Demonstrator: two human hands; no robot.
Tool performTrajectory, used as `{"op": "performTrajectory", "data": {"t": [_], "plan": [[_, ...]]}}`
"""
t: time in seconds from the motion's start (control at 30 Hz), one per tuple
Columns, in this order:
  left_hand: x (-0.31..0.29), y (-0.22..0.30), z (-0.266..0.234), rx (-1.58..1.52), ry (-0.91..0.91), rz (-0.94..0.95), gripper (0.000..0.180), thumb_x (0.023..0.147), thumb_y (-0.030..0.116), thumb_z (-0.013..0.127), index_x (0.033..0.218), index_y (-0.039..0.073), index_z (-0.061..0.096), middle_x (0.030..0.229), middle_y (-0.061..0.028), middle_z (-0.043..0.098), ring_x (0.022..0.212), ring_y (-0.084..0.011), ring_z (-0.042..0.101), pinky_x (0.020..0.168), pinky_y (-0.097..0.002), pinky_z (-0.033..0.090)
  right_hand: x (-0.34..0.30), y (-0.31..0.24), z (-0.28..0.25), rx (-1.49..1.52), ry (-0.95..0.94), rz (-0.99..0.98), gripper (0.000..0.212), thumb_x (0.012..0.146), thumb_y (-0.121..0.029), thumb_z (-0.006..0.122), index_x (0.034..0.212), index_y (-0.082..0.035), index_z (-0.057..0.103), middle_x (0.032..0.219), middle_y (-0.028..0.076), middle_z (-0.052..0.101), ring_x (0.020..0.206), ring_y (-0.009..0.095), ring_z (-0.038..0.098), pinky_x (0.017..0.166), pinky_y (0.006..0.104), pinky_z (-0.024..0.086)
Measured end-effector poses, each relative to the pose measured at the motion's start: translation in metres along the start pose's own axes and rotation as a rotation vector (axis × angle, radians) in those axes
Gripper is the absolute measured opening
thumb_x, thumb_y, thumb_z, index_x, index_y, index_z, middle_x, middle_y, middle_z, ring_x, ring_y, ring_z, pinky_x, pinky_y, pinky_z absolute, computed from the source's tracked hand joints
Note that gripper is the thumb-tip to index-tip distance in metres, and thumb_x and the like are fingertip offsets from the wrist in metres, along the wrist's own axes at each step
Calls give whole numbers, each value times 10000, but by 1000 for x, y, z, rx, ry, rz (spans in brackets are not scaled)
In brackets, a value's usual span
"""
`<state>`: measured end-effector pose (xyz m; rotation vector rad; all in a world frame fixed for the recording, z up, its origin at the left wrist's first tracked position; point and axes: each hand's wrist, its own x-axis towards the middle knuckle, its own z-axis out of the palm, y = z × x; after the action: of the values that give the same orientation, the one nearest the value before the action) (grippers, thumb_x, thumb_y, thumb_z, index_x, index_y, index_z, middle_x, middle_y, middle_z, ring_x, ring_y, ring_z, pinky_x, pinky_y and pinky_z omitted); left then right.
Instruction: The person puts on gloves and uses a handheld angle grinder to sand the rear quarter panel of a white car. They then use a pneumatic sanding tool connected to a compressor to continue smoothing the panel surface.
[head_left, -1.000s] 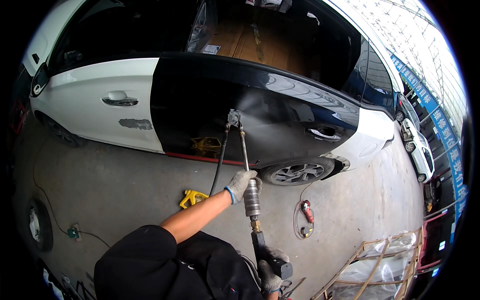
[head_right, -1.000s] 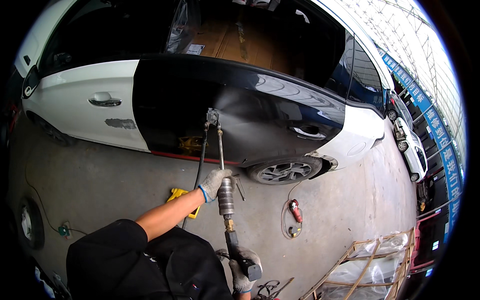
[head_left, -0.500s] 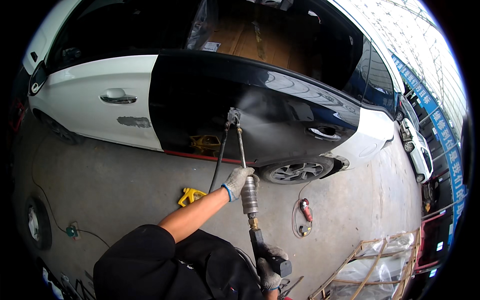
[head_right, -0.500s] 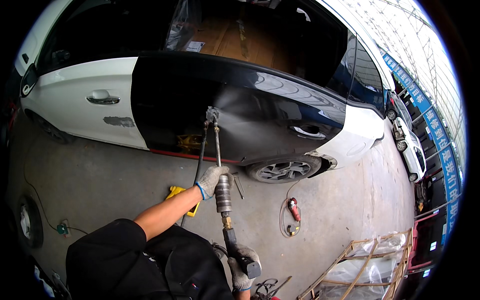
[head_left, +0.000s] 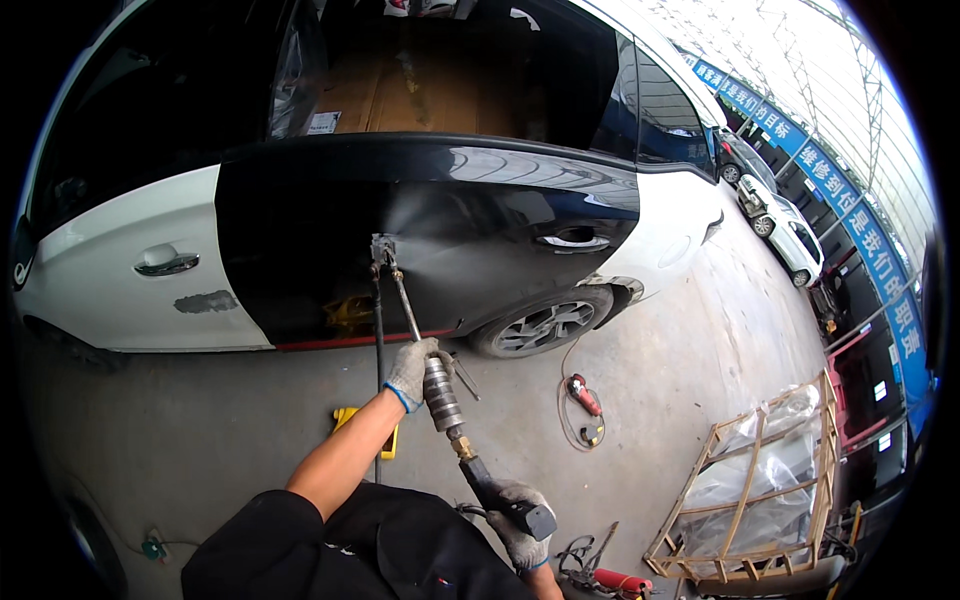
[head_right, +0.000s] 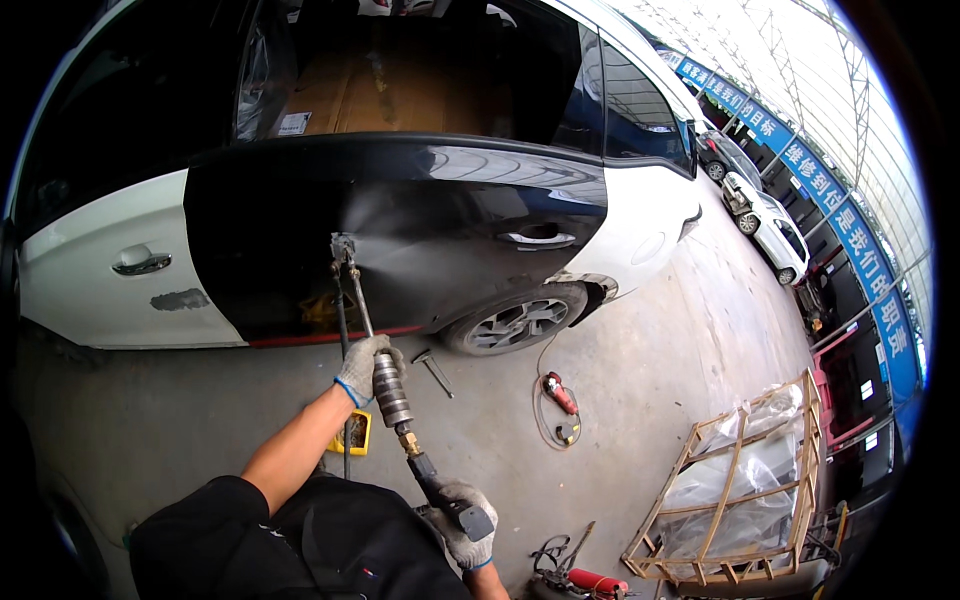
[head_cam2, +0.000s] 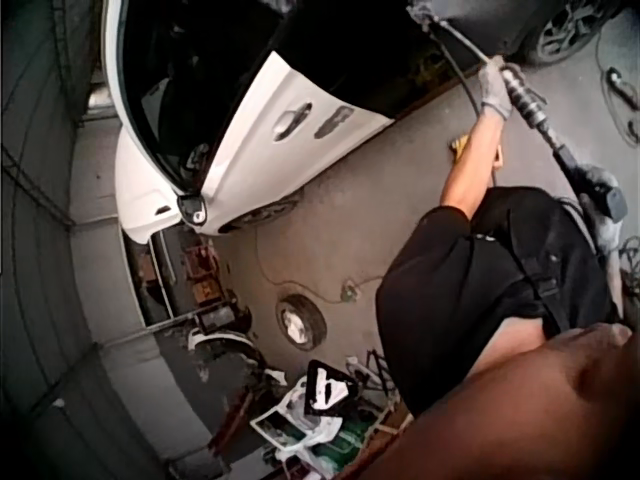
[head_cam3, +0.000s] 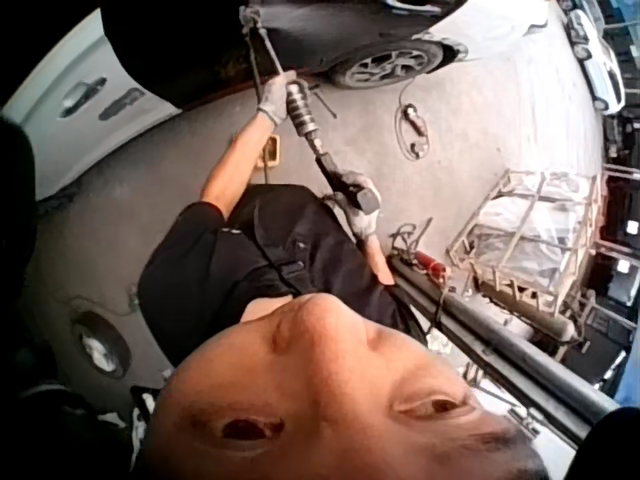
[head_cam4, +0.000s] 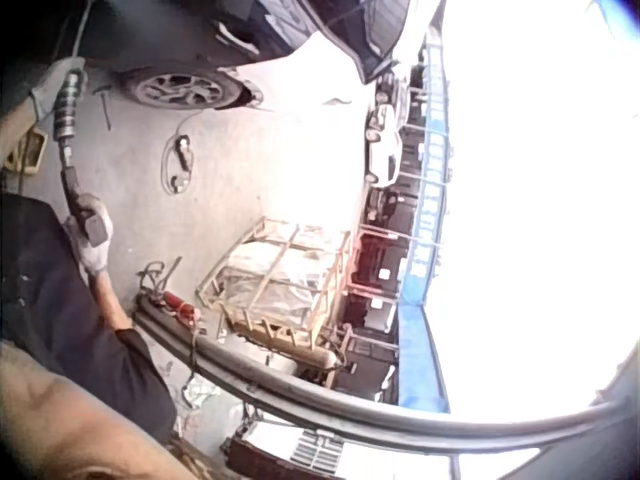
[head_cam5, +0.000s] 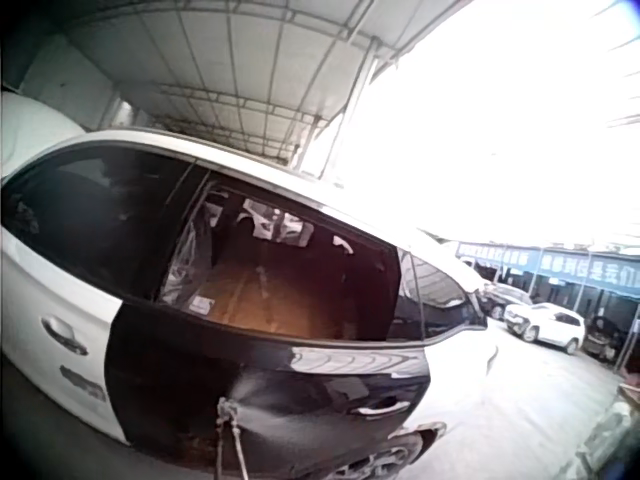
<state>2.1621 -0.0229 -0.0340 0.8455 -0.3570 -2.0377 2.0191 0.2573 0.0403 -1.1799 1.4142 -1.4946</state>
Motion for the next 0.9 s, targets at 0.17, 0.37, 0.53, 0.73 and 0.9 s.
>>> {"op": "performTrajectory", "data": {"t": [0.17,0.37,0.53,0.73,0.9], "plan": [[12,6,-6,100,21,35,289,944,280,535,790,35,548,679,-122,618,539,-234,616,502,-388,553,-1,-2,0,-141,-4,-40,317,690,40,797,960,-25,644,1028,143,686,938,227,668,832,363,540],[-11,-6,7,35,91,66,220,932,218,565,866,9,551,695,-115,610,541,-214,601,505,-368,548,-4,2,-2,-199,22,27,323,671,27,808,947,-30,652,1015,132,691,897,223,674,806,351,542],[24,24,4,3,202,11,269,963,315,548,802,102,517,587,-1,456,446,-134,456,491,-349,503,-1,-7,1,-234,18,21,320,669,24,810,942,-38,654,991,123,699,900,225,675,814,357,542],[41,22,-26,-612,-285,-173,456,957,559,510,742,158,484,477,81,298,369,-71,263,453,-268,358,-9,-12,-9,61,-64,142,379,784,25,720,1133,-23,579,1139,158,634,1096,282,598,968,433,467],[13,-8,5,-202,174,55,340,972,369,530,717,161,446,512,69,351,376,-84,309,422,-302,384,-23,6,-49,44,7,90,365,785,-5,719,1123,-30,584,1132,148,633,1100,291,590,990,457,444]]}}
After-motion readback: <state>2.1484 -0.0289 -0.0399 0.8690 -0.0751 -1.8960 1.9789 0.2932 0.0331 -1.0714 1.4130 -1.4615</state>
